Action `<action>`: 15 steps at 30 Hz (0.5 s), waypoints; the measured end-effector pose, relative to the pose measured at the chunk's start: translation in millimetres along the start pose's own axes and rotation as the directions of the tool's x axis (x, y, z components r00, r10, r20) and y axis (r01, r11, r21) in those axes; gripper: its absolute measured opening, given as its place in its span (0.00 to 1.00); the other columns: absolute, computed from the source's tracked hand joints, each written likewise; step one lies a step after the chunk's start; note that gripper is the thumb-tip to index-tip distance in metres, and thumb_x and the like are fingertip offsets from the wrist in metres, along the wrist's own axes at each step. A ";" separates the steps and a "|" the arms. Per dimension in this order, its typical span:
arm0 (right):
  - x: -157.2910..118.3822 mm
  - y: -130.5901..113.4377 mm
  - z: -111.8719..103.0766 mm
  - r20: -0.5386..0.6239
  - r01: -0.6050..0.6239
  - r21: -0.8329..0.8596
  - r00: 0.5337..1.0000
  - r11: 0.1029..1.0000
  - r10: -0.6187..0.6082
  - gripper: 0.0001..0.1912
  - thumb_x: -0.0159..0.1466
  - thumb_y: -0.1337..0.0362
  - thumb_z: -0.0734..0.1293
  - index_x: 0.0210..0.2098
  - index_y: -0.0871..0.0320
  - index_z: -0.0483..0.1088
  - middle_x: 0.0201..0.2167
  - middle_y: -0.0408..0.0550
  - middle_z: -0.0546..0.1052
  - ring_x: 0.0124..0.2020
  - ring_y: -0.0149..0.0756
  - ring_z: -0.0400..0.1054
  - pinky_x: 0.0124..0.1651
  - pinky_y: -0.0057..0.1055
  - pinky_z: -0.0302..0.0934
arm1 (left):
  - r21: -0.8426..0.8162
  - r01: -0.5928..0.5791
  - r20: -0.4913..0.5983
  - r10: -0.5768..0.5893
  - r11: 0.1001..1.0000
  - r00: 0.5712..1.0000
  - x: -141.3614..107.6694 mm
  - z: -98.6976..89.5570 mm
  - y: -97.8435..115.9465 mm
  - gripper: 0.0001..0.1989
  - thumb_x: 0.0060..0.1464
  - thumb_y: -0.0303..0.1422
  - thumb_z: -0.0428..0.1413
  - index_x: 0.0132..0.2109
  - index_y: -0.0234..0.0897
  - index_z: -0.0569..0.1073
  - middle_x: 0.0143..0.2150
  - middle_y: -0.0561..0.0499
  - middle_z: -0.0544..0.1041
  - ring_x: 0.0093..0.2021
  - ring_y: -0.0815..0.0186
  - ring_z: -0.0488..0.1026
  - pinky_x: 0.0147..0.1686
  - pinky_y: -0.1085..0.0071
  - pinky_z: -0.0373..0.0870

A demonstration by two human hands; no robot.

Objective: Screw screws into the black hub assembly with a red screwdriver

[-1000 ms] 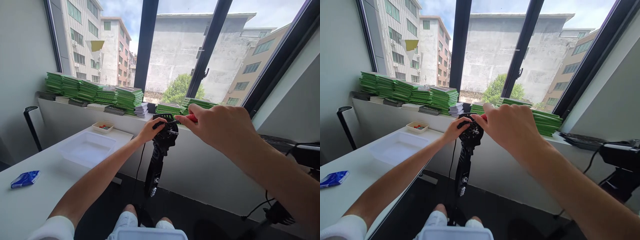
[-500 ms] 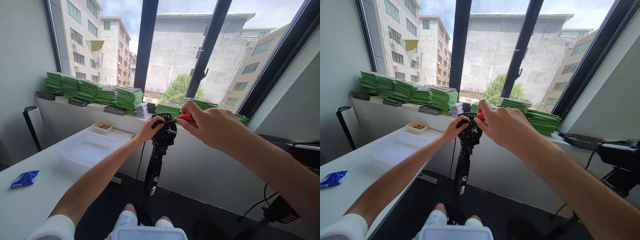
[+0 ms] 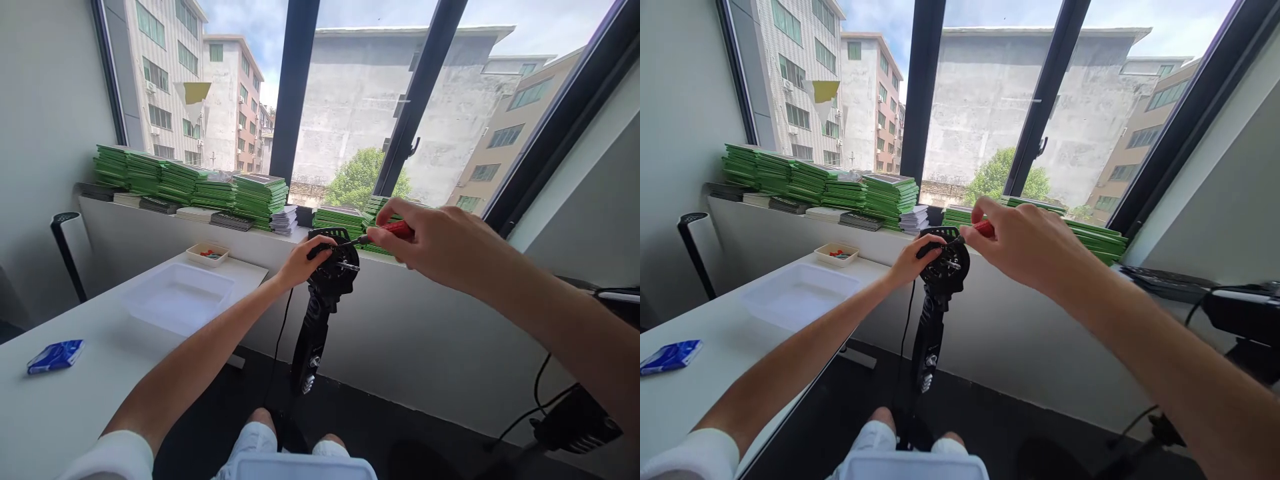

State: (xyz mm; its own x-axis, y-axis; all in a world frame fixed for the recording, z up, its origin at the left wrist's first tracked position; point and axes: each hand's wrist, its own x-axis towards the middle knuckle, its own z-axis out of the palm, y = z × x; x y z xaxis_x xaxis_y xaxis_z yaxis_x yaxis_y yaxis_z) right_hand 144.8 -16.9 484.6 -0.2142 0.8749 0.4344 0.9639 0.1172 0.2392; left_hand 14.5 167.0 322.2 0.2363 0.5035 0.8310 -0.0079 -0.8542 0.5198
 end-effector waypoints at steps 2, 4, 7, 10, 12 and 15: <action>0.1 2.1 1.0 0.016 0.044 0.077 0.999 0.996 -0.046 0.18 0.69 0.53 0.58 0.53 0.58 0.62 0.26 0.47 0.77 0.22 0.33 0.64 0.30 0.32 0.55 | -0.022 -0.018 -0.004 0.018 1.000 1.000 0.2 0.6 -0.7 0.12 0.63 0.32 0.55 0.53 0.41 0.72 0.53 0.49 0.76 0.53 0.62 0.73 0.57 0.67 0.68; 0.0 2.1 2.9 -0.030 0.046 -0.062 0.998 0.997 -0.048 0.21 0.71 0.52 0.56 0.54 0.61 0.63 0.24 0.48 0.76 0.21 0.34 0.62 0.28 0.33 0.53 | 0.002 -0.011 -0.001 0.011 1.000 1.000 0.4 0.5 -0.1 0.09 0.63 0.32 0.55 0.50 0.41 0.72 0.51 0.50 0.77 0.52 0.62 0.73 0.56 0.67 0.68; 0.8 -0.2 4.8 -0.090 -0.047 -0.250 0.996 0.967 0.025 0.30 0.71 0.44 0.50 0.42 0.61 0.70 0.20 0.50 0.71 0.21 0.36 0.61 0.27 0.34 0.51 | 0.065 0.008 0.012 -0.009 0.998 1.000 -0.2 -0.7 2.2 0.07 0.65 0.34 0.54 0.47 0.41 0.75 0.45 0.50 0.78 0.50 0.61 0.73 0.53 0.67 0.69; 1.4 -1.3 4.9 -0.013 -0.029 -0.089 1.000 0.996 0.028 0.23 0.70 0.47 0.54 0.46 0.58 0.68 0.19 0.46 0.72 0.21 0.35 0.63 0.29 0.33 0.54 | 0.042 -0.029 0.015 0.028 0.999 0.999 -1.1 -2.3 3.1 0.09 0.65 0.33 0.54 0.50 0.42 0.75 0.49 0.50 0.78 0.53 0.61 0.73 0.55 0.67 0.68; 0.5 -1.0 4.9 0.065 0.022 0.040 0.998 0.999 -0.024 0.22 0.69 0.52 0.57 0.56 0.58 0.62 0.21 0.43 0.74 0.21 0.34 0.65 0.29 0.31 0.54 | 0.018 -0.049 0.011 0.049 0.999 0.999 -1.3 -2.7 2.2 0.10 0.64 0.31 0.54 0.51 0.41 0.74 0.51 0.50 0.78 0.53 0.62 0.73 0.56 0.68 0.68; -1.6 -0.8 4.5 -0.007 0.006 -0.169 1.000 0.986 -0.007 0.25 0.71 0.48 0.52 0.53 0.60 0.64 0.22 0.48 0.74 0.21 0.36 0.64 0.26 0.31 0.51 | 0.039 -0.009 0.005 0.009 0.999 1.000 -1.7 -1.7 0.8 0.08 0.65 0.32 0.54 0.48 0.41 0.75 0.47 0.50 0.78 0.50 0.61 0.73 0.54 0.67 0.69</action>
State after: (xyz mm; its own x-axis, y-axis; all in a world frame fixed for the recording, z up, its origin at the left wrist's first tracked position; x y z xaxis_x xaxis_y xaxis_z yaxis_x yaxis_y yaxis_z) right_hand 145.0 -16.3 479.8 -0.2225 0.8705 0.4391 0.9220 0.0415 0.3849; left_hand 12.4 165.7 321.6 0.2407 0.4950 0.8349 0.0280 -0.8634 0.5038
